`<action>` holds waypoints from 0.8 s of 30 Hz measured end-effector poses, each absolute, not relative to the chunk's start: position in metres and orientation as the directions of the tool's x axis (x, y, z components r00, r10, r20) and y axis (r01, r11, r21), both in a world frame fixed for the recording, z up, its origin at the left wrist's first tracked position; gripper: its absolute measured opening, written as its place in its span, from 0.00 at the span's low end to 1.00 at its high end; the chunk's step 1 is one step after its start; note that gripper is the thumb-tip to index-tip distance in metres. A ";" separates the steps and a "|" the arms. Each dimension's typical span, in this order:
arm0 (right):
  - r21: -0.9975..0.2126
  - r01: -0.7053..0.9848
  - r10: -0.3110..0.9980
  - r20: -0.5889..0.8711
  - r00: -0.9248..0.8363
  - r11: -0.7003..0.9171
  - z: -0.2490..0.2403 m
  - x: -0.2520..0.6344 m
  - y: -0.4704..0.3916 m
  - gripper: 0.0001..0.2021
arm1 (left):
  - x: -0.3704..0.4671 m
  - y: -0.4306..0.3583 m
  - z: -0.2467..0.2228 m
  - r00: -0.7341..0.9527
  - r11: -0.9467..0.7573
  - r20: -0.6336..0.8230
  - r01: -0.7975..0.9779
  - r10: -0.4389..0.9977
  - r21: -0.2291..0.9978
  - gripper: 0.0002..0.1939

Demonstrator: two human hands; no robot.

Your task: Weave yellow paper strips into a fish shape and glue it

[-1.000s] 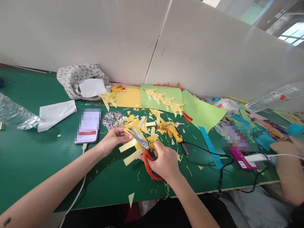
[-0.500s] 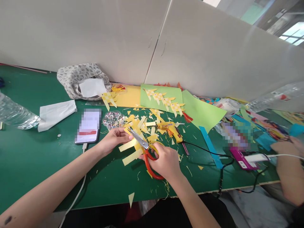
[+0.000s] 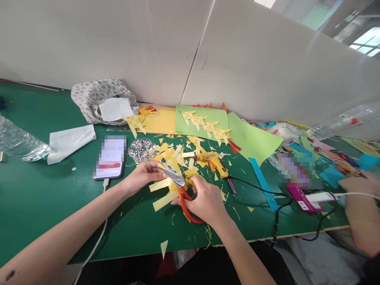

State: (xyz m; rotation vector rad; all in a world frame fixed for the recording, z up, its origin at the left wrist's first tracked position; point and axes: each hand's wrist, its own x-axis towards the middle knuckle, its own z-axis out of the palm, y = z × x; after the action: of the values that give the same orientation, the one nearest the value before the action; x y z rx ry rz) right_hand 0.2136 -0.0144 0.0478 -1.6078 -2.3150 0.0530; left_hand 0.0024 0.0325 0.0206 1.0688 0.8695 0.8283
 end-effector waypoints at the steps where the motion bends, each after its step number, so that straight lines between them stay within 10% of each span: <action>1: -0.225 0.904 0.923 0.224 -0.314 0.363 0.047 0.214 -0.014 0.25 | 0.003 0.032 0.021 0.419 0.263 -0.184 -0.139 0.889 0.955 0.05; 24: -0.266 0.874 0.899 0.284 -0.332 0.407 0.039 0.214 -0.015 0.23 | 0.006 0.029 0.020 0.408 0.295 -0.201 -0.180 0.891 0.939 0.07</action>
State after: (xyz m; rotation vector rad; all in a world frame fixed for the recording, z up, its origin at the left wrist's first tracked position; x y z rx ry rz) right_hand 0.2137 -0.0153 0.0387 -1.5228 -2.2850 0.0904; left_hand 0.0063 0.0294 0.0200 1.0149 0.8658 0.8454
